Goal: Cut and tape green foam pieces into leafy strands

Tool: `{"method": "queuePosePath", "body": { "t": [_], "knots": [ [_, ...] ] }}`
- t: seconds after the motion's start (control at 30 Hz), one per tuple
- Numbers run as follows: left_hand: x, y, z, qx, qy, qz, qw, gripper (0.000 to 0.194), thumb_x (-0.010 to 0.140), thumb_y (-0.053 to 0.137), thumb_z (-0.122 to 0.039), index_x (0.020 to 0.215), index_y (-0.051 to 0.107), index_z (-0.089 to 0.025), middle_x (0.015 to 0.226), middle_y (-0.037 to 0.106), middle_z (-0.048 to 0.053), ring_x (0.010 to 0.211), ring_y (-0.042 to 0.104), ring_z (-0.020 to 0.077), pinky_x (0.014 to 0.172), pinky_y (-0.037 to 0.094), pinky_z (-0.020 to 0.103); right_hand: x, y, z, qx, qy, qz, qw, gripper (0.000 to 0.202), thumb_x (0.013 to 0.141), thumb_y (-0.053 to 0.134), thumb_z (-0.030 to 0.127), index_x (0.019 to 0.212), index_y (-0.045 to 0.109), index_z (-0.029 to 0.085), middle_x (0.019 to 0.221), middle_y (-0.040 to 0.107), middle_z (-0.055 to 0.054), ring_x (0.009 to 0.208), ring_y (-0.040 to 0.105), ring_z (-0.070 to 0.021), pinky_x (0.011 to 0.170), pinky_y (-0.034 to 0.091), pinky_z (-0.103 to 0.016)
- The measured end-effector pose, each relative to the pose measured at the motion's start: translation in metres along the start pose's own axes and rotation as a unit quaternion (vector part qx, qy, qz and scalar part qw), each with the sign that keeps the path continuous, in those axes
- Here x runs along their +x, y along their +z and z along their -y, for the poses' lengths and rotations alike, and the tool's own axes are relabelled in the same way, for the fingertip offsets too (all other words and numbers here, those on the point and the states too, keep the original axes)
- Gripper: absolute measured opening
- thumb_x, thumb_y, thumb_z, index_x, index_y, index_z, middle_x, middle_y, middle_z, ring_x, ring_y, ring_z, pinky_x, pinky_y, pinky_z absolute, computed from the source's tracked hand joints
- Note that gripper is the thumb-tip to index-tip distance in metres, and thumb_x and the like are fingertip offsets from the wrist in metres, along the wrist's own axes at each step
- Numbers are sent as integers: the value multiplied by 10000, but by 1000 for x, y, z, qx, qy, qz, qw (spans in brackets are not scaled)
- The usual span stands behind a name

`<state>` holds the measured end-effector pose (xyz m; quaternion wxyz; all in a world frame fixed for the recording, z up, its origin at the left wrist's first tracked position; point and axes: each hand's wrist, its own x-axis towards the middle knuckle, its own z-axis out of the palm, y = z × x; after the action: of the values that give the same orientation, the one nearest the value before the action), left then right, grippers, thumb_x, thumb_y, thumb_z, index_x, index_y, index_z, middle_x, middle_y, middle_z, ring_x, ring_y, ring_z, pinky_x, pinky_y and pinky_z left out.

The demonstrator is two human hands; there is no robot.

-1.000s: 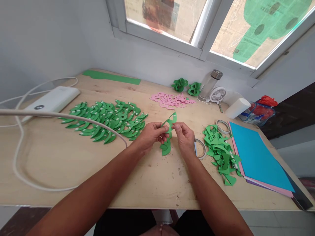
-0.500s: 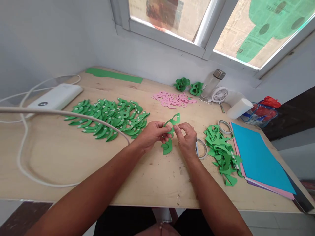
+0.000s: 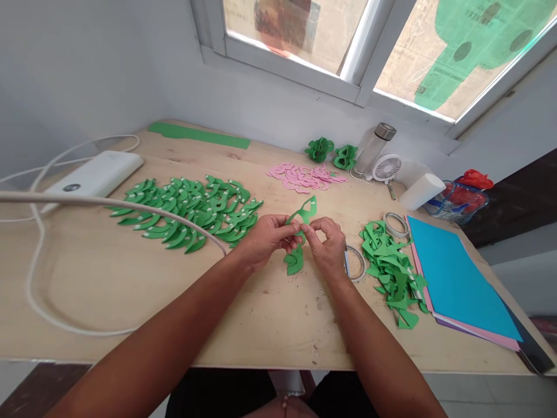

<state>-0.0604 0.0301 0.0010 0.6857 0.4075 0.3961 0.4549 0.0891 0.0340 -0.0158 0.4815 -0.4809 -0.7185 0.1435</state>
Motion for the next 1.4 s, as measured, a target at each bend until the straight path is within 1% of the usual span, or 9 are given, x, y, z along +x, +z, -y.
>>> {"method": "queuePosePath", "body": {
  "t": [0.2,0.3,0.47,0.6,0.73,0.9,1.1,1.27,1.4],
  "knots": [
    [-2,0,-4,-1,6,23,1000,239,657,745,-343,683,633,-134,600,610,17,507,525,89,489,408,208,1,-2,5,19,14,-10,1000,290,822,604,408,607,546,221,663,612,-7,708,565,-181,803,369,-353],
    [-3,0,-4,0,7,24,1000,241,657,745,-346,677,628,-136,598,605,13,509,522,90,493,407,211,2,-3,7,83,58,0,995,306,811,601,443,611,560,214,671,611,-8,705,566,-175,765,394,-331],
    [-2,0,-3,-2,3,3,1000,207,675,728,-314,678,621,-137,609,626,18,503,528,85,503,405,209,3,-1,4,216,161,35,962,377,797,568,520,609,585,194,605,569,15,630,527,-147,659,408,-281],
    [-1,0,-2,-2,2,1,1000,192,694,714,-300,687,615,-136,614,629,13,507,534,80,516,410,206,3,4,-3,276,177,48,943,419,777,572,561,586,600,189,581,571,14,618,524,-144,657,417,-282],
    [-2,2,-3,3,12,-9,1000,189,687,710,-296,678,606,-139,607,624,5,500,530,78,513,408,207,4,6,-3,353,213,77,908,459,775,549,601,581,599,187,578,585,-2,588,534,-148,672,438,-304],
    [-2,4,-3,13,38,-46,998,175,664,705,-274,710,598,-142,593,619,-2,501,529,86,515,419,216,4,6,1,398,255,102,875,492,777,534,615,549,605,185,589,595,-17,591,545,-145,693,441,-302],
    [-1,4,-1,33,91,-82,992,241,664,684,-230,864,565,-170,558,617,-30,469,526,97,486,412,217,3,7,-1,410,264,89,868,477,759,567,606,544,621,184,601,599,-23,656,559,-157,704,424,-294],
    [-2,7,-3,45,131,-93,986,178,676,652,-207,813,541,-180,512,556,-55,473,517,94,463,391,199,2,8,-1,401,264,88,873,452,757,589,581,548,637,183,609,608,-24,663,554,-157,720,417,-297],
    [-3,8,-5,52,143,-102,983,346,694,600,-181,1037,551,-194,489,530,-77,442,504,97,456,395,200,2,8,-1,404,264,84,871,443,769,586,566,546,635,186,604,601,-20,653,544,-153,722,412,-298]
  ]
}}
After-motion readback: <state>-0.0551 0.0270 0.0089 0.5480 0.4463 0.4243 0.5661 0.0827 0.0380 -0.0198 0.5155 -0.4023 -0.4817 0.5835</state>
